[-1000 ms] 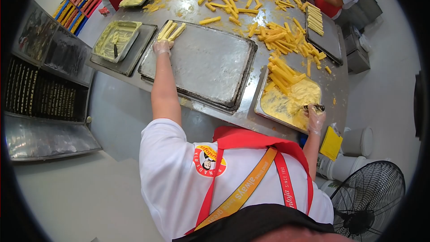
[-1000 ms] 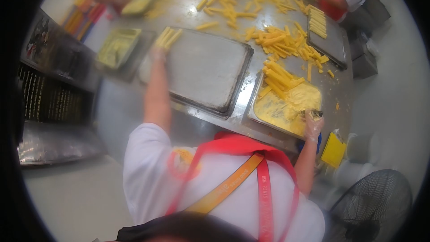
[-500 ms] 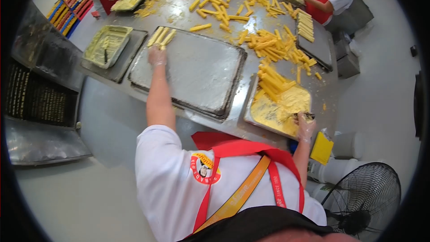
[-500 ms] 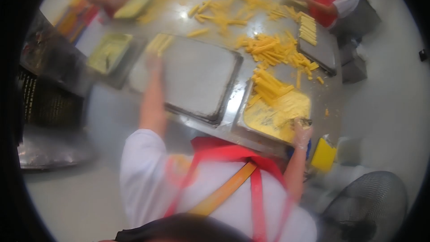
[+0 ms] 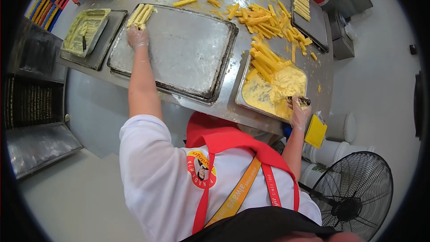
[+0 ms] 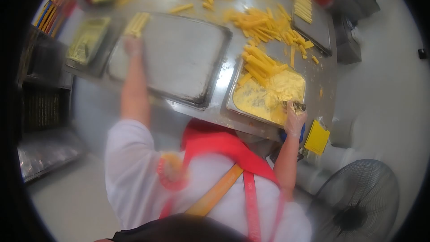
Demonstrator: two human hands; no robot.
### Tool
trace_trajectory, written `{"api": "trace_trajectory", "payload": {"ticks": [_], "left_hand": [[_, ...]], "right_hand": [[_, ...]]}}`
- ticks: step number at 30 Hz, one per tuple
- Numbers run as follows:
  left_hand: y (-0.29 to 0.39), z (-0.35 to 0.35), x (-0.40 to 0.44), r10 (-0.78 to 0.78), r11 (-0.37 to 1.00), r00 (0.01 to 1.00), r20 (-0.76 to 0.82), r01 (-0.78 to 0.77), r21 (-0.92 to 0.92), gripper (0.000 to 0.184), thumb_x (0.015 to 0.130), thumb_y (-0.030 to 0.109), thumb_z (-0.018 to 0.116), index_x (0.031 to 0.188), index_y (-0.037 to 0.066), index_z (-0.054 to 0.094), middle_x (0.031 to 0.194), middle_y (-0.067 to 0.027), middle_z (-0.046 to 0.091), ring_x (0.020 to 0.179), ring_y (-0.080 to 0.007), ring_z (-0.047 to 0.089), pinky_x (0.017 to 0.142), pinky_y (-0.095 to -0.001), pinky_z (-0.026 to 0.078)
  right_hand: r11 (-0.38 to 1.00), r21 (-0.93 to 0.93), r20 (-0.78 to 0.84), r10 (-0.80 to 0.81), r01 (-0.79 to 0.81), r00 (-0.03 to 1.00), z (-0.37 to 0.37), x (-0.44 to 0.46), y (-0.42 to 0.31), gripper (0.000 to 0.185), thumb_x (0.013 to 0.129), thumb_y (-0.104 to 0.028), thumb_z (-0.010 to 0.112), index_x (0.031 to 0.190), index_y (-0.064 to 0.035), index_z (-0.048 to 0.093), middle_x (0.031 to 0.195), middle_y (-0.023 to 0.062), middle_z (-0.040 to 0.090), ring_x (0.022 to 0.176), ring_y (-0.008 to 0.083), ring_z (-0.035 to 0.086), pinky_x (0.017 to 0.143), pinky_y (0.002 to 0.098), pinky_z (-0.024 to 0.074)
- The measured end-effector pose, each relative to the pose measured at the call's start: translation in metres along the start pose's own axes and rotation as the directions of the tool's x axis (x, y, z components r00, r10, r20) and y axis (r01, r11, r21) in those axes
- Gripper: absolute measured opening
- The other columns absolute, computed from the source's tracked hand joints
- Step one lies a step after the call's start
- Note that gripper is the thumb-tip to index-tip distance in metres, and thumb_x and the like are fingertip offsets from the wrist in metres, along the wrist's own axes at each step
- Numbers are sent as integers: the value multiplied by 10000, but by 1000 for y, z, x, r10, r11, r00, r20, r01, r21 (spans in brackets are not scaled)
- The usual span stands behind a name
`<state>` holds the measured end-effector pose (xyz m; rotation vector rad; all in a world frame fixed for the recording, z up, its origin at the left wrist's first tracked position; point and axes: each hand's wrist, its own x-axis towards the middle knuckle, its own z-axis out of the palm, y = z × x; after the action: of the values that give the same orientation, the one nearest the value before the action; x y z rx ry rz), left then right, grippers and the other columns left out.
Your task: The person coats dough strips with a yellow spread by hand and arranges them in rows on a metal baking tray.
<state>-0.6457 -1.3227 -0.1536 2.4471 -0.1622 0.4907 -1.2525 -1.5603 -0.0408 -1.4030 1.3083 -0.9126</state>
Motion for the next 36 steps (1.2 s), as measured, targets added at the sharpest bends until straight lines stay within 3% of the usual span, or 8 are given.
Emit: {"api": "trace_trajectory", "payload": {"ticks": [5, 22, 25, 26, 27, 28, 32, 36], "left_hand": [[-6, 13, 1, -8, 992, 983, -185, -17, -129, 464, 745, 328, 721, 1011, -21, 570, 999, -254, 627, 966, -401, 612, 864, -454, 486], [14, -48, -5, -62, 906, 994, 86, 92, -412, 353, 692, 109, 673, 993, -53, 584, 938, -199, 661, 967, -373, 640, 920, -432, 472], [-13, -28, 27, -169, 914, 970, 173, 220, -342, 254, 688, 105, 655, 895, -37, 619, 823, -153, 673, 845, -342, 661, 823, -430, 509], [-24, -32, 46, 192, 973, 959, 210, -213, 86, 250, 686, 112, 645, 883, -40, 616, 815, -161, 670, 816, -338, 656, 777, -436, 511], [-36, -36, 65, 527, 669, 821, 220, -560, 488, 248, 685, 118, 636, 871, -43, 612, 808, -168, 667, 786, -335, 651, 730, -442, 514], [-36, -43, 76, 554, 648, 819, 148, -536, 541, 245, 683, 127, 643, 864, -36, 611, 804, -178, 662, 789, -341, 650, 726, -440, 512], [27, -104, 139, 124, 917, 852, -508, -294, -269, 239, 677, 162, 673, 833, -7, 605, 790, -217, 642, 802, -367, 646, 710, -434, 504], [122, -220, 140, 337, 857, 882, -330, -432, -280, 423, 643, 255, 770, 957, 37, 589, 924, -185, 660, 876, -359, 642, 757, -436, 496]], "right_hand": [[991, -78, 8, -110, 111, 994, -5, 7, 18, 217, 875, -103, 687, 1025, 8, 577, 884, 82, 652, 682, 161, 652, 600, 273, 535], [866, -282, 212, -362, 412, 908, 6, 17, 2, 179, 829, -139, 674, 908, 12, 619, 785, 135, 647, 715, 265, 616, 680, 380, 479], [880, -263, 192, -353, 395, 916, 4, 19, 4, 187, 830, -142, 676, 920, 12, 618, 798, 131, 651, 714, 274, 616, 681, 376, 479], [899, -229, 199, -333, 374, 922, 3, 17, 0, 199, 832, -149, 679, 935, 9, 618, 815, 133, 654, 727, 272, 619, 690, 366, 481], [901, -237, 194, -322, 363, 927, 0, 17, 2, 197, 833, -149, 678, 937, 8, 619, 822, 131, 655, 736, 259, 620, 697, 362, 481], [903, -245, 194, -310, 352, 931, -1, 18, 4, 195, 835, -148, 677, 940, 6, 620, 829, 129, 656, 746, 246, 621, 705, 357, 481], [920, -246, 176, -268, 306, 947, -3, 17, 4, 203, 843, -157, 670, 958, 4, 624, 860, 122, 658, 785, 222, 618, 740, 350, 477], [944, -176, 199, -245, 281, 949, -4, 21, 6, 189, 846, -118, 670, 985, 2, 627, 896, 71, 664, 787, 183, 615, 717, 331, 480]]}}
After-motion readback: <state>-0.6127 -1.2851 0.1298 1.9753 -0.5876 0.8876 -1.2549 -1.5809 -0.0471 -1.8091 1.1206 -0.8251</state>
